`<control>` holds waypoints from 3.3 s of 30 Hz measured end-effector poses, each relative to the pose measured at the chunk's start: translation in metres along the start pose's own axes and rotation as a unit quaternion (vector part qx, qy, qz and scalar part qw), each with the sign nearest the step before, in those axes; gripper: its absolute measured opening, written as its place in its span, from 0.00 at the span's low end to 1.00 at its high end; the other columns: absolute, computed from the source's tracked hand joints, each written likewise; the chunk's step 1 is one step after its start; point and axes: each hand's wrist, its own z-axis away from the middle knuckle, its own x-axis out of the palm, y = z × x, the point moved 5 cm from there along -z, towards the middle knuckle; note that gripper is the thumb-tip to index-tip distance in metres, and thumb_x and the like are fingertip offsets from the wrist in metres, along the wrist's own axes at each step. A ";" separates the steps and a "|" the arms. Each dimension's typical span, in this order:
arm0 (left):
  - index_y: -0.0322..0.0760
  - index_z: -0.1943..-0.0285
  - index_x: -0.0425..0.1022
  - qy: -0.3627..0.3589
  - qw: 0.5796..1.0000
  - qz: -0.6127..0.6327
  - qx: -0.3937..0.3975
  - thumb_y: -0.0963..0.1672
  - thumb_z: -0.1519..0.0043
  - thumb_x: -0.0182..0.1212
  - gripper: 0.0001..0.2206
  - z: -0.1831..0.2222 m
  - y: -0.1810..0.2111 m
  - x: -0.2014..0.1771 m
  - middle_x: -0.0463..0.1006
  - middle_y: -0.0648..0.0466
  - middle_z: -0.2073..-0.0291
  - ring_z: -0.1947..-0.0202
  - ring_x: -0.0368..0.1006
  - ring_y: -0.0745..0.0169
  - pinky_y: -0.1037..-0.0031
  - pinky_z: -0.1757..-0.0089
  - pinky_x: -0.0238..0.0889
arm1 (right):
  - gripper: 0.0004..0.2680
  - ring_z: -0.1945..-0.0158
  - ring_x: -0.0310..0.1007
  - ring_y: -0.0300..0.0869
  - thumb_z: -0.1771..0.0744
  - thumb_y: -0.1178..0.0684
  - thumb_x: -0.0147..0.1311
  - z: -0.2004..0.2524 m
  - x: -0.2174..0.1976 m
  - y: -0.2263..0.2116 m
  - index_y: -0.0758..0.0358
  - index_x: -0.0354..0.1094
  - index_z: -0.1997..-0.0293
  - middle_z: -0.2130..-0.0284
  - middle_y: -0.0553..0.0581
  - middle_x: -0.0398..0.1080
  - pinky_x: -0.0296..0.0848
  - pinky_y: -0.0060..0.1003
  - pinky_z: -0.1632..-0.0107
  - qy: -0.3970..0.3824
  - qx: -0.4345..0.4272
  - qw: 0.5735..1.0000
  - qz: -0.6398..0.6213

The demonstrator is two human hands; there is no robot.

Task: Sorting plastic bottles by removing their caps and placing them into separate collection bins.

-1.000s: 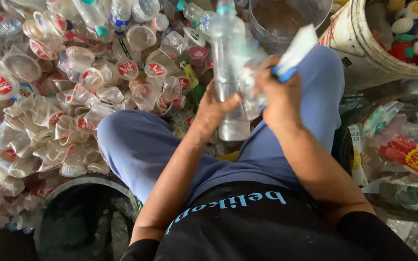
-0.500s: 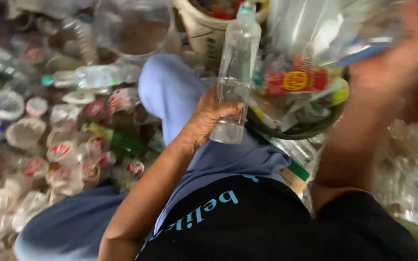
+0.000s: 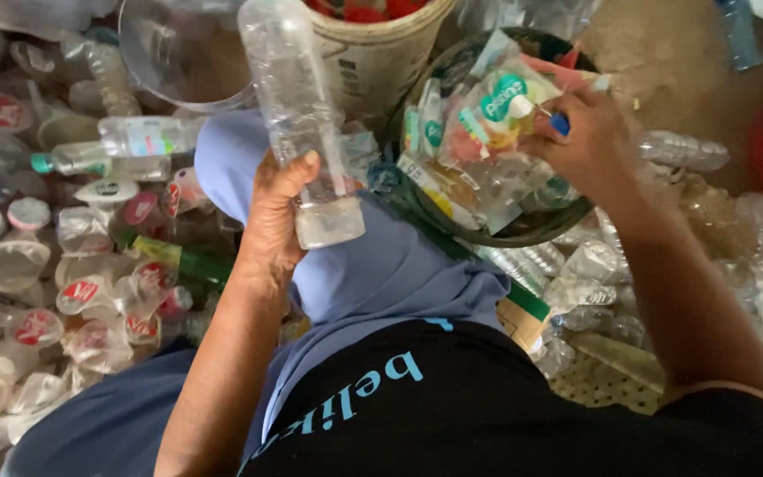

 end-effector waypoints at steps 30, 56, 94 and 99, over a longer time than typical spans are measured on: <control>0.30 0.27 0.59 -0.031 0.980 -0.018 0.198 0.39 0.54 0.74 0.42 0.055 0.016 -0.080 0.74 0.50 0.46 0.50 0.70 0.62 0.70 0.45 0.65 | 0.10 0.49 0.71 0.53 0.28 0.65 0.57 -0.073 0.141 0.153 0.82 0.69 0.40 0.46 0.72 0.72 0.71 0.45 0.45 -0.182 -0.036 0.955 -0.233; 0.25 0.35 0.53 0.868 0.460 -0.180 0.051 0.46 0.45 0.63 0.32 0.680 -0.246 -0.393 0.56 0.35 0.40 0.40 0.53 0.48 0.63 0.39 0.52 | 0.25 0.68 0.80 0.50 0.47 0.32 0.66 0.515 0.173 -0.724 0.66 0.75 0.60 0.68 0.63 0.79 0.80 0.42 0.68 -0.527 -0.710 0.450 -0.129; 0.42 0.35 0.69 0.467 0.598 -0.524 0.388 0.49 0.70 0.86 0.48 0.093 0.105 -0.232 0.75 0.41 0.55 0.53 0.74 0.35 0.49 0.51 0.65 | 0.13 0.54 0.80 0.53 0.37 0.52 0.69 -0.057 0.127 -0.478 0.54 0.74 0.49 0.62 0.61 0.79 0.77 0.46 0.53 -0.102 -0.190 0.865 -0.454; 0.31 0.37 0.72 0.356 0.539 -0.640 0.415 0.52 0.57 0.82 0.40 0.104 0.104 -0.202 0.77 0.37 0.52 0.51 0.75 0.30 0.49 0.47 0.64 | 0.12 0.63 0.81 0.59 0.34 0.37 0.57 -0.058 0.086 -0.472 0.48 0.68 0.53 0.71 0.59 0.78 0.76 0.51 0.60 -0.159 -0.357 0.880 -0.270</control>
